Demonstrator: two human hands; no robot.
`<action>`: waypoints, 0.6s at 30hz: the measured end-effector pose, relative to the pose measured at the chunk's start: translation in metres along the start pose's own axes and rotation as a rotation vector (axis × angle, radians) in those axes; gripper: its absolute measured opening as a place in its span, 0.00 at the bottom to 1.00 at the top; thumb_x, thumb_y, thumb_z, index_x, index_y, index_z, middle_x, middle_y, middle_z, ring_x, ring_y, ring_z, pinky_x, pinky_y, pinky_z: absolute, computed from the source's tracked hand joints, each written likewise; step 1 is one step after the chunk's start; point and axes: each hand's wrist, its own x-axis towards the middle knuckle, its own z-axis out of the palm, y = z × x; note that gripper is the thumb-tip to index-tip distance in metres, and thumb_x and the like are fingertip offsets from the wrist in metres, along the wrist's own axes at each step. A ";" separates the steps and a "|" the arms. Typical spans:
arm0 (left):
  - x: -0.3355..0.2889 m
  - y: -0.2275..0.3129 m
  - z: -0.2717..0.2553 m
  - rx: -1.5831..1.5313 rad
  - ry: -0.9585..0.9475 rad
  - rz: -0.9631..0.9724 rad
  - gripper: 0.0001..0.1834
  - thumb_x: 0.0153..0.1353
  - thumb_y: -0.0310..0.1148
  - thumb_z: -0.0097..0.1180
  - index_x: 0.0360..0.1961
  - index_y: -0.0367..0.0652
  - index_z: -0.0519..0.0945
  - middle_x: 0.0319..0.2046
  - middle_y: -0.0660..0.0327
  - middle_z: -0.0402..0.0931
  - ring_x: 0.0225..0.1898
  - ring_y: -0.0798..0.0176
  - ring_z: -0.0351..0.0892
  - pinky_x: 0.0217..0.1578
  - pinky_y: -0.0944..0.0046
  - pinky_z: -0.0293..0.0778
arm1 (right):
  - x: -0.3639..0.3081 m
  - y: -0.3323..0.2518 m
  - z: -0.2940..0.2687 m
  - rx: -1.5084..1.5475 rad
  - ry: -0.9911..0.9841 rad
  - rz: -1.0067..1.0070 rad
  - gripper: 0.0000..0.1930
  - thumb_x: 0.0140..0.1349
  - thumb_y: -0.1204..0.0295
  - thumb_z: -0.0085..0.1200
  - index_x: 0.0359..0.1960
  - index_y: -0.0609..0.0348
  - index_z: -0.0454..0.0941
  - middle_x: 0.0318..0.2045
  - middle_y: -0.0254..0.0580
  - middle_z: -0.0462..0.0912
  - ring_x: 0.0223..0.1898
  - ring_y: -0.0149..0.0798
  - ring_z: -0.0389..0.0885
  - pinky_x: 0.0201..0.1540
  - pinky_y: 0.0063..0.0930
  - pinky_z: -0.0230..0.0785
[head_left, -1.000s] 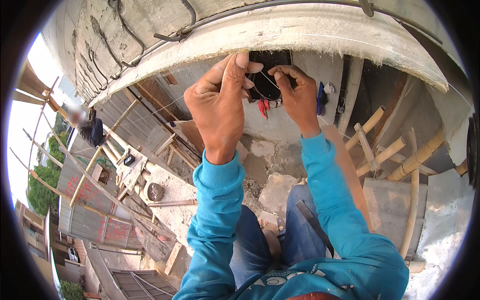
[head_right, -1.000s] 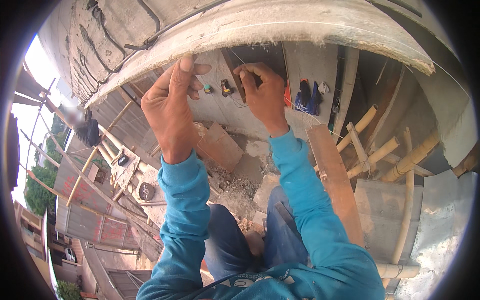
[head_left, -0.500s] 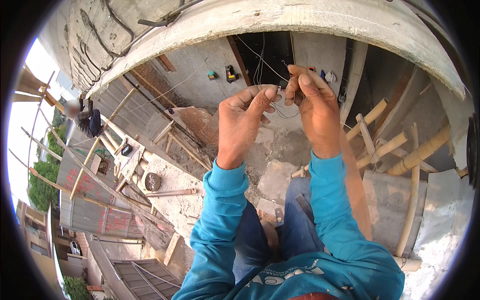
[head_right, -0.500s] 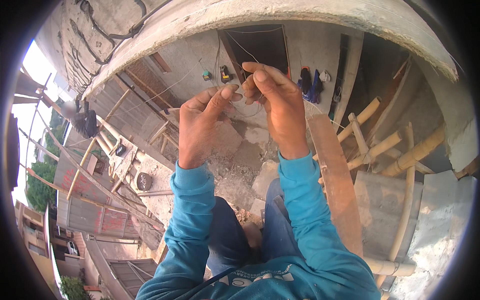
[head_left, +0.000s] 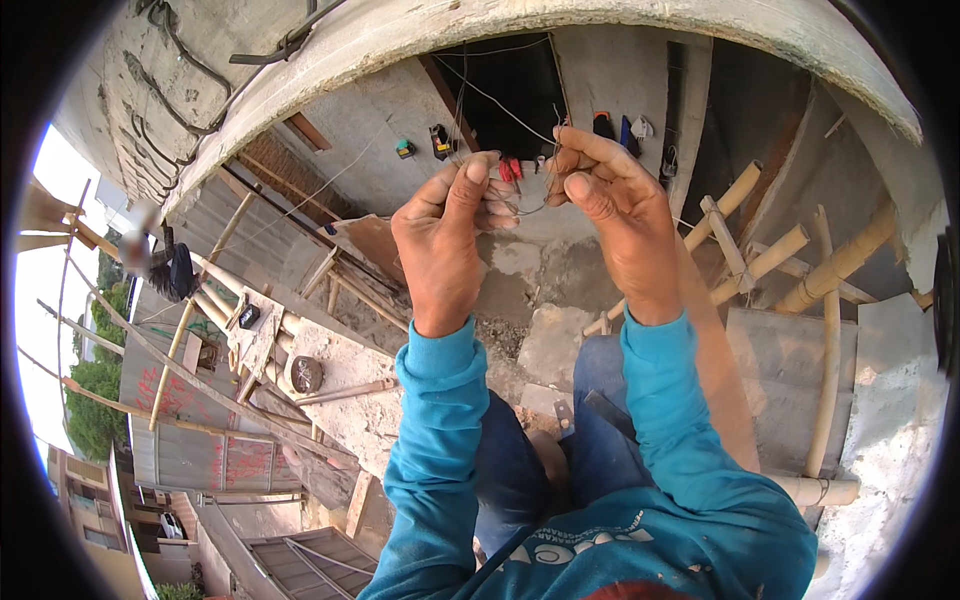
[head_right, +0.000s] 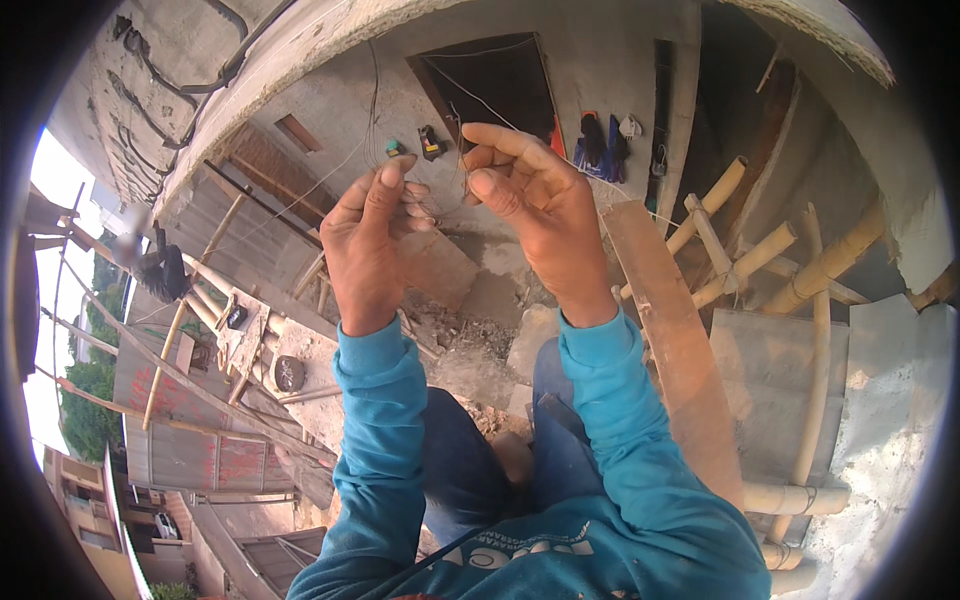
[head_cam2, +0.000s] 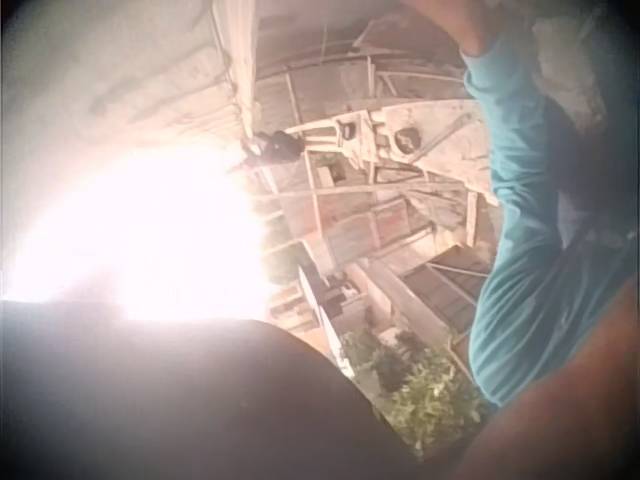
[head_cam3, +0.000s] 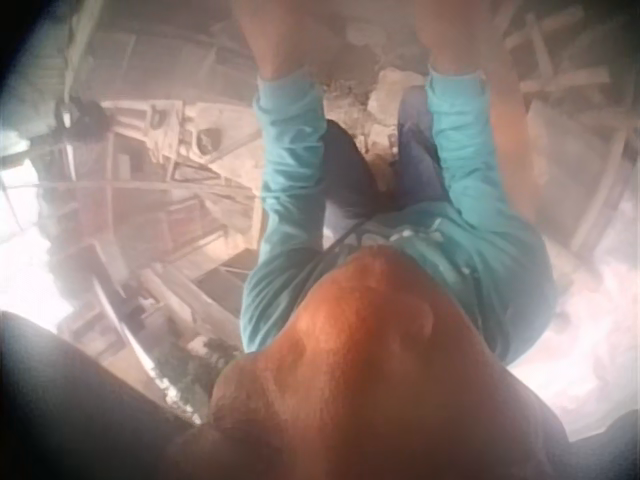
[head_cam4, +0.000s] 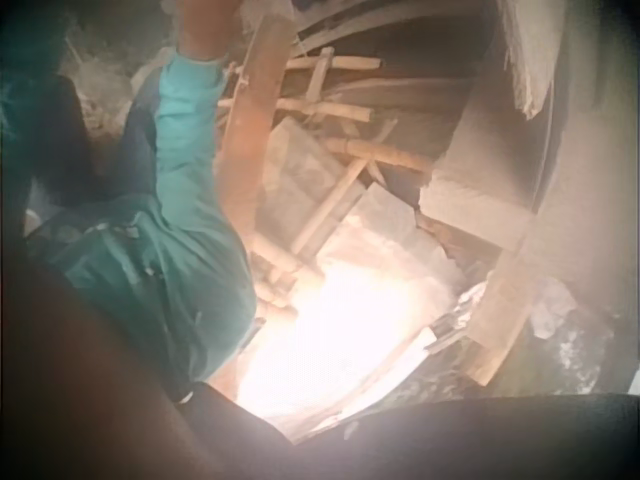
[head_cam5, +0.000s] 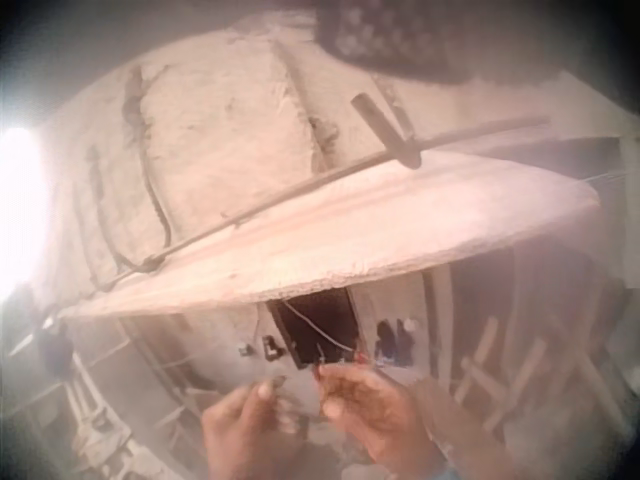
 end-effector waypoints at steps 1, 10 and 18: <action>-0.001 0.000 0.000 0.002 0.000 -0.014 0.16 0.67 0.37 0.59 0.44 0.33 0.84 0.27 0.60 0.81 0.25 0.71 0.77 0.27 0.71 0.76 | -0.003 0.002 0.000 -0.037 0.006 0.000 0.13 0.63 0.69 0.62 0.45 0.63 0.81 0.36 0.35 0.81 0.39 0.26 0.77 0.43 0.21 0.70; 0.000 -0.001 0.001 0.032 0.008 0.028 0.14 0.66 0.35 0.60 0.42 0.32 0.84 0.26 0.59 0.81 0.25 0.71 0.78 0.25 0.71 0.78 | -0.006 0.003 -0.007 -0.240 0.072 -0.056 0.09 0.63 0.72 0.62 0.39 0.65 0.79 0.34 0.35 0.80 0.33 0.24 0.77 0.32 0.18 0.72; 0.000 -0.005 0.004 0.057 0.017 0.065 0.15 0.67 0.35 0.60 0.42 0.32 0.84 0.26 0.59 0.81 0.25 0.71 0.78 0.25 0.71 0.78 | 0.000 -0.001 -0.014 -0.241 -0.004 0.135 0.10 0.66 0.68 0.59 0.39 0.63 0.79 0.28 0.33 0.77 0.28 0.26 0.76 0.31 0.22 0.73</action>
